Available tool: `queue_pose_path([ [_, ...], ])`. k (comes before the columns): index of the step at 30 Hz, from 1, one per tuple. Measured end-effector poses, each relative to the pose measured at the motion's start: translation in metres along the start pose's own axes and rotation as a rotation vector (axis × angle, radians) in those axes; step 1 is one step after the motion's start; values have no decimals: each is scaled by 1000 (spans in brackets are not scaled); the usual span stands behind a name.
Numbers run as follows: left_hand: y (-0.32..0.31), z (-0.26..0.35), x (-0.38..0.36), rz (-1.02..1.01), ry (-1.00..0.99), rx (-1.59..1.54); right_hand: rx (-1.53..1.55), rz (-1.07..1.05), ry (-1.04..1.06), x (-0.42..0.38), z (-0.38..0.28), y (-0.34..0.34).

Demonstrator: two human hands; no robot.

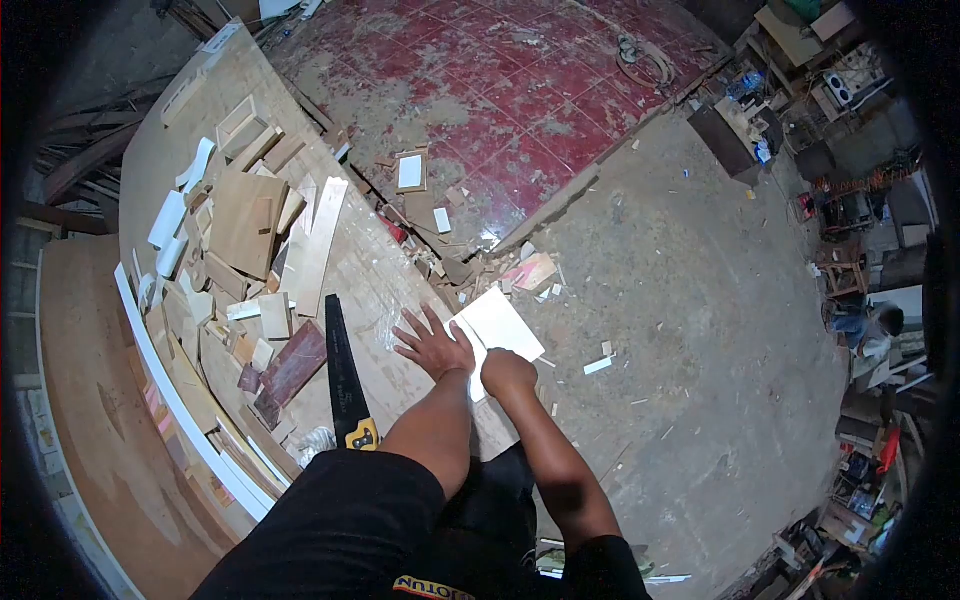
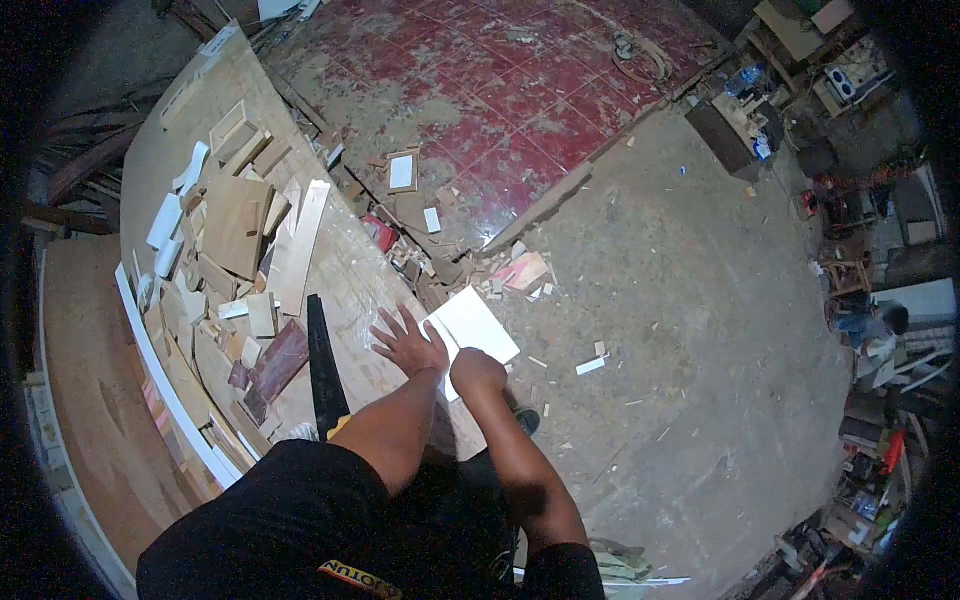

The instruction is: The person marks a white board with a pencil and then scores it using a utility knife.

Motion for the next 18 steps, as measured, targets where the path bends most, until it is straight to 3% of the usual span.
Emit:
queue_pose_path([
  [8, 0, 0, 1, -18, 12, 7, -29, 28, -4, -23, 6, 7],
  [16, -3, 0, 0, -38, 8, 0, 18, 68, 101, 11, -5, -5],
  [18, -3, 0, 1, -19, 5, 3, -29, -9, 17, -16, 2, 11],
])
Point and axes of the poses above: each hand's wrist, its own x-axis towards the middle knuckle, its own y-axis out of the back of the hand, z = x × y, the point moved 1 cm from there along x, towards the middle knuckle, and after that the axes turned 15 degrees about -y, right-handed, at the moved point
